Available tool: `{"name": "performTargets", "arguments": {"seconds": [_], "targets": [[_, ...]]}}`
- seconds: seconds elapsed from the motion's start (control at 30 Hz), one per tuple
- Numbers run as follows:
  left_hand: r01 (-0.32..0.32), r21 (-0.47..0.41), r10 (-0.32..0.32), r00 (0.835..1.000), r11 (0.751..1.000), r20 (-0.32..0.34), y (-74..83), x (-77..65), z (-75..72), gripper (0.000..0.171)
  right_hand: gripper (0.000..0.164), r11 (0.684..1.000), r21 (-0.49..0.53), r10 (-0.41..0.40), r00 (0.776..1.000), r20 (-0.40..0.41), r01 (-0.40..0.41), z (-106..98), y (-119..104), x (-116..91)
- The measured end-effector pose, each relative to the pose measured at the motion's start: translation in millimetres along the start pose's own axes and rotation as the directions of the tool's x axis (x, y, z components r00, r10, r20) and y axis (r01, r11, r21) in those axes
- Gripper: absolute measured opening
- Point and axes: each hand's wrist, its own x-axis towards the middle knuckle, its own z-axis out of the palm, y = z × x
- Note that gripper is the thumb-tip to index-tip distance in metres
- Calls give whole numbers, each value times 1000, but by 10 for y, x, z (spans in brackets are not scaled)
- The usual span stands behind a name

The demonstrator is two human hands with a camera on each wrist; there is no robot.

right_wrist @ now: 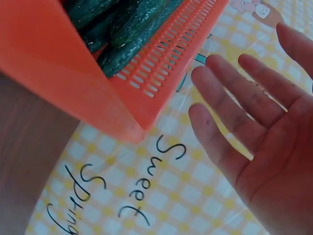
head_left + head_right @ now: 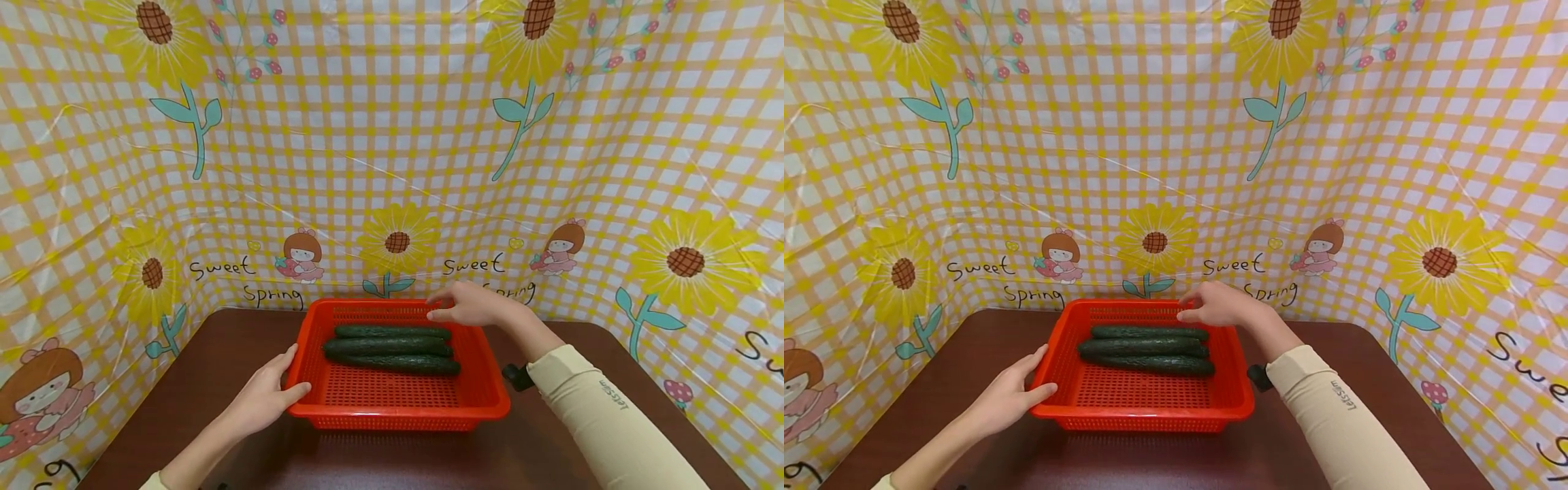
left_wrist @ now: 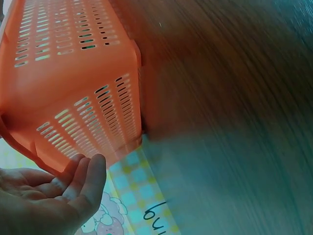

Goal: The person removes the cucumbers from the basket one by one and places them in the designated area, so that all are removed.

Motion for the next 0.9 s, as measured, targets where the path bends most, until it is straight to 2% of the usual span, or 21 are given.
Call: {"name": "performTargets", "arguments": {"seconds": [0.17, 0.33, 0.53, 0.73, 0.9], "targets": [[5, 1, -5, 1000, 1000, 0, -4, 6, -23, 82, 48, 993, 115, -21, 999, 29, 17, -19, 60, 110], [29, -15, -29, 1000, 999, 11, -14, 6, -21, 83, 48, 970, 243, 21, 998, 54, -33, -12, 98, 193], [33, -25, -32, 999, 999, 9, -34, 10, 0, 81, 46, 911, 408, 36, 998, 60, -57, 83, 203, 334], [22, -32, -22, 1000, 999, 7, -88, 11, 27, 77, 45, 867, 491, 68, 997, 48, -83, 228, 298, 447], [11, -28, -10, 1000, 1000, 16, -88, 12, 34, 76, 44, 792, 598, 107, 992, 62, -123, 353, 368, 510]]}}
